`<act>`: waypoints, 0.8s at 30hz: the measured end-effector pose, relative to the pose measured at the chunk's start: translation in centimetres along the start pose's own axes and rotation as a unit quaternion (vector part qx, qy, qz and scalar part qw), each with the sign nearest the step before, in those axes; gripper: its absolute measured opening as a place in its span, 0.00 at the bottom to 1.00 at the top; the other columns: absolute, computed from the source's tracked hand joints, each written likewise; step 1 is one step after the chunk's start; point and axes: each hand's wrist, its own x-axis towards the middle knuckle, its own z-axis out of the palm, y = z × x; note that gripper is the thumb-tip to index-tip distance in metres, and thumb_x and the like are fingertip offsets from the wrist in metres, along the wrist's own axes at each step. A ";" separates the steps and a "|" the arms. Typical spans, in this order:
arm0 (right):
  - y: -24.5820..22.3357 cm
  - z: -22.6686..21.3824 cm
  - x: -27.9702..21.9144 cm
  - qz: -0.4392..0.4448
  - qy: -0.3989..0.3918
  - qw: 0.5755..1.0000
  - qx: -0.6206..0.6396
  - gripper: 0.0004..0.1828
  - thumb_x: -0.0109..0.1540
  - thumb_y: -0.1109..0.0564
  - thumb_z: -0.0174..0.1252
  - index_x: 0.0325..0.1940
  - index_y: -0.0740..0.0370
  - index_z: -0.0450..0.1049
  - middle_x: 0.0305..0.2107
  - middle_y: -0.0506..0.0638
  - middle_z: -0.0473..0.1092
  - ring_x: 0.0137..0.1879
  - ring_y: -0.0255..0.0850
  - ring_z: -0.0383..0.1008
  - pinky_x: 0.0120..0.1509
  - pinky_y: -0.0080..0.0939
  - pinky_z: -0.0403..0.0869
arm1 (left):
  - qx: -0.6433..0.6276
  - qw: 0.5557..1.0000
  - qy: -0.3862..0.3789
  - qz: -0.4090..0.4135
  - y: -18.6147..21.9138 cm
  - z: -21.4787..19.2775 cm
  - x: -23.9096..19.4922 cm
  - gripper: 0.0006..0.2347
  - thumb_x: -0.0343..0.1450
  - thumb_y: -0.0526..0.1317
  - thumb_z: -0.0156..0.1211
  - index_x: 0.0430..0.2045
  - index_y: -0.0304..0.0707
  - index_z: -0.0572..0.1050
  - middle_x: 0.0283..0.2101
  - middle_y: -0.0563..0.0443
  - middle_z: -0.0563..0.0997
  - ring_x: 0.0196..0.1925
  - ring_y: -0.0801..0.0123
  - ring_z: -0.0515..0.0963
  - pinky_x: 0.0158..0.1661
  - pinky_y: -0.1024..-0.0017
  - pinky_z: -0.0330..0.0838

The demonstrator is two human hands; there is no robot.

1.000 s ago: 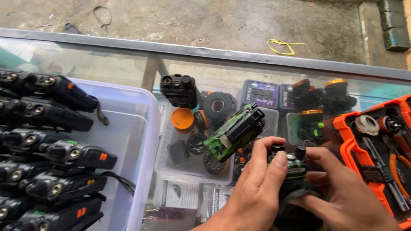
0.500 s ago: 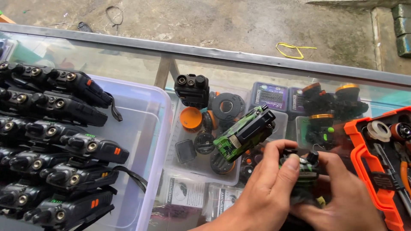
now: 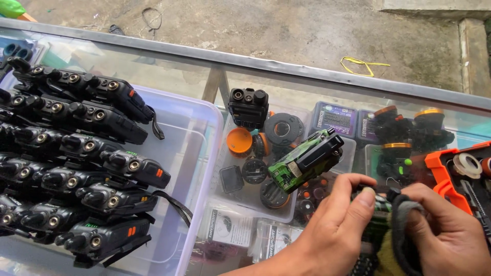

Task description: The person wipes the exterior of a green and black walkie-talkie with a yellow cloth, then places it on a glass counter. They pick up another walkie-talkie and continue wiping it with the cloth.

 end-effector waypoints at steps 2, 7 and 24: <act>0.5 -0.3 0.2 0.006 0.003 1.000 0.016 0.16 0.69 0.52 0.55 0.40 0.69 0.77 0.30 0.49 0.67 0.32 0.36 0.63 0.34 0.33 0.59 | 0.000 1.000 -0.007 -0.009 0.3 0.1 -0.3 0.19 0.75 0.53 0.37 0.55 0.48 0.66 0.43 0.55 0.74 0.45 0.73 0.71 0.49 0.71 0.65; -0.4 -0.5 0.6 0.075 -0.054 0.988 0.127 0.20 0.56 0.64 0.57 0.52 0.77 0.76 0.46 0.60 0.75 0.46 0.48 0.75 0.52 0.41 0.68 | -0.010 1.000 0.022 -0.015 0.4 -0.3 0.0 0.16 0.76 0.53 0.38 0.50 0.50 0.70 0.43 0.56 0.79 0.43 0.75 0.74 0.46 0.71 0.68; 2.2 -0.9 0.5 -0.078 -0.050 0.991 0.092 0.15 0.58 0.59 0.53 0.45 0.72 0.75 0.43 0.62 0.74 0.52 0.45 0.75 0.63 0.37 0.67 | 0.050 0.999 -0.003 0.005 -0.1 0.0 -0.4 0.16 0.77 0.52 0.39 0.48 0.45 0.72 0.39 0.52 0.78 0.43 0.67 0.76 0.47 0.66 0.67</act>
